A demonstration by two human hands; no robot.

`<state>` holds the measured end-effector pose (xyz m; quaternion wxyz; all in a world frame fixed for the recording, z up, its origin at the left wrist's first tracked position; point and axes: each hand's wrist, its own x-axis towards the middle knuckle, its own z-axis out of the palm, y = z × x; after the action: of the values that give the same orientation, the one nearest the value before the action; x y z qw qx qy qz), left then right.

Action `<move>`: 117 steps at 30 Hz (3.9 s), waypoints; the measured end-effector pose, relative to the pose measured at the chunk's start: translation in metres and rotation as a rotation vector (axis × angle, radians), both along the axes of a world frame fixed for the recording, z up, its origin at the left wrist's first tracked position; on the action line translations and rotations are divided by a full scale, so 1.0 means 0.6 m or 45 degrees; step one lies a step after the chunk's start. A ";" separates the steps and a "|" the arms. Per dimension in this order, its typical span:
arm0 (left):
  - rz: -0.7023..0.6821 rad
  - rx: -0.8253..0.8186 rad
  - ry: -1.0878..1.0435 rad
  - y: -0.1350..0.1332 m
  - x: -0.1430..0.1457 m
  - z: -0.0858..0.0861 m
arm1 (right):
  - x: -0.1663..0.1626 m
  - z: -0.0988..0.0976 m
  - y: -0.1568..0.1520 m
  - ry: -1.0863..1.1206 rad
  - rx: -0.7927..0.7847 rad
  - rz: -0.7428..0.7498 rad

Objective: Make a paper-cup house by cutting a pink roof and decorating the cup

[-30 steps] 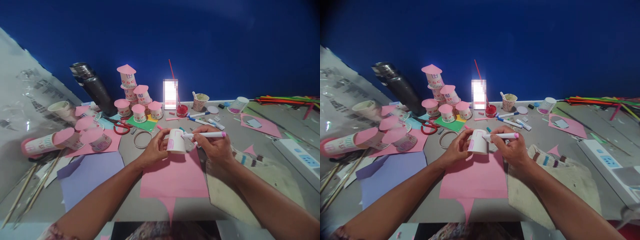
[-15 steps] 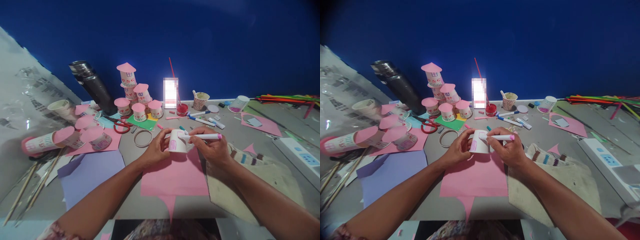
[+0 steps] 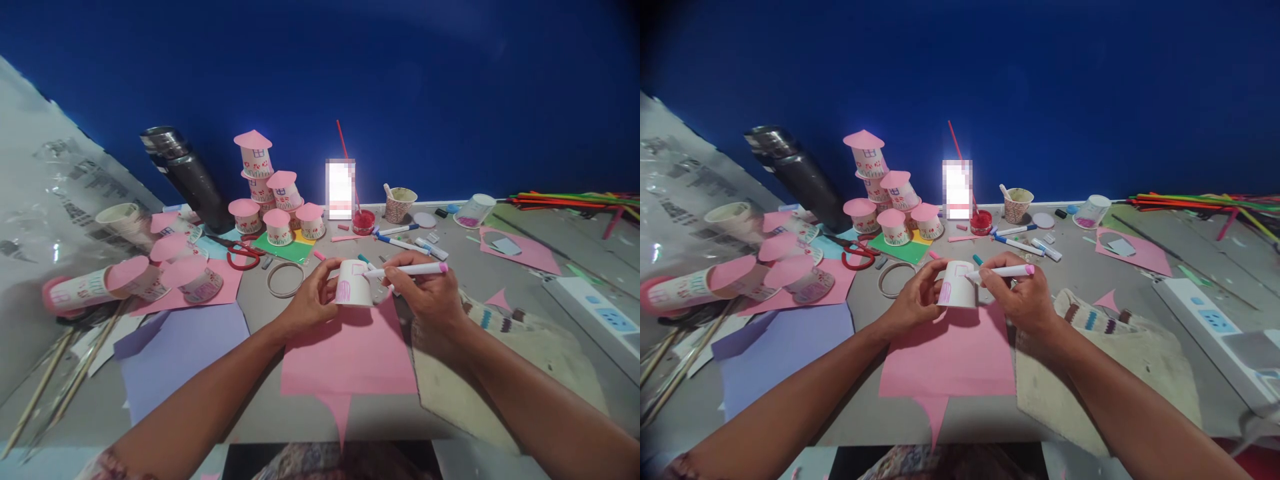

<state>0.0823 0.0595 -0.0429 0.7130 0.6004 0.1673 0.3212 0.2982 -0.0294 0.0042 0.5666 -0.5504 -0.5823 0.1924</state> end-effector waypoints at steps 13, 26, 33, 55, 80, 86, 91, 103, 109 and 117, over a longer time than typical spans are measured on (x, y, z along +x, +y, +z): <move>0.025 0.009 -0.001 0.001 0.002 0.003 | 0.004 0.000 0.001 0.054 0.001 -0.024; -0.028 0.072 -0.014 -0.001 0.004 -0.008 | -0.004 0.002 -0.001 0.011 0.019 0.013; -0.025 0.116 0.002 -0.001 0.004 -0.010 | -0.001 -0.001 0.001 0.035 0.027 -0.056; -0.041 0.065 -0.010 -0.003 0.003 -0.006 | -0.001 0.012 -0.001 -0.075 0.016 0.031; -0.050 0.117 0.002 -0.006 0.004 -0.001 | 0.002 0.004 -0.001 -0.036 -0.021 0.004; -0.028 0.090 -0.008 -0.004 0.003 -0.004 | 0.002 0.016 0.002 -0.017 -0.011 -0.027; -0.010 0.065 0.015 -0.003 0.002 -0.004 | 0.001 0.023 0.001 0.002 -0.039 -0.053; -0.031 0.010 -0.009 -0.002 0.002 -0.005 | 0.003 0.021 0.000 0.021 -0.024 -0.065; -0.031 0.038 0.011 -0.003 0.002 -0.002 | 0.003 0.020 0.002 0.025 0.019 -0.052; -0.034 0.020 0.014 -0.007 0.002 -0.002 | 0.000 0.011 0.002 0.018 0.067 -0.023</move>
<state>0.0835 0.0552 -0.0443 0.7115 0.6099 0.1606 0.3098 0.2984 -0.0283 0.0110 0.5867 -0.5390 -0.5782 0.1759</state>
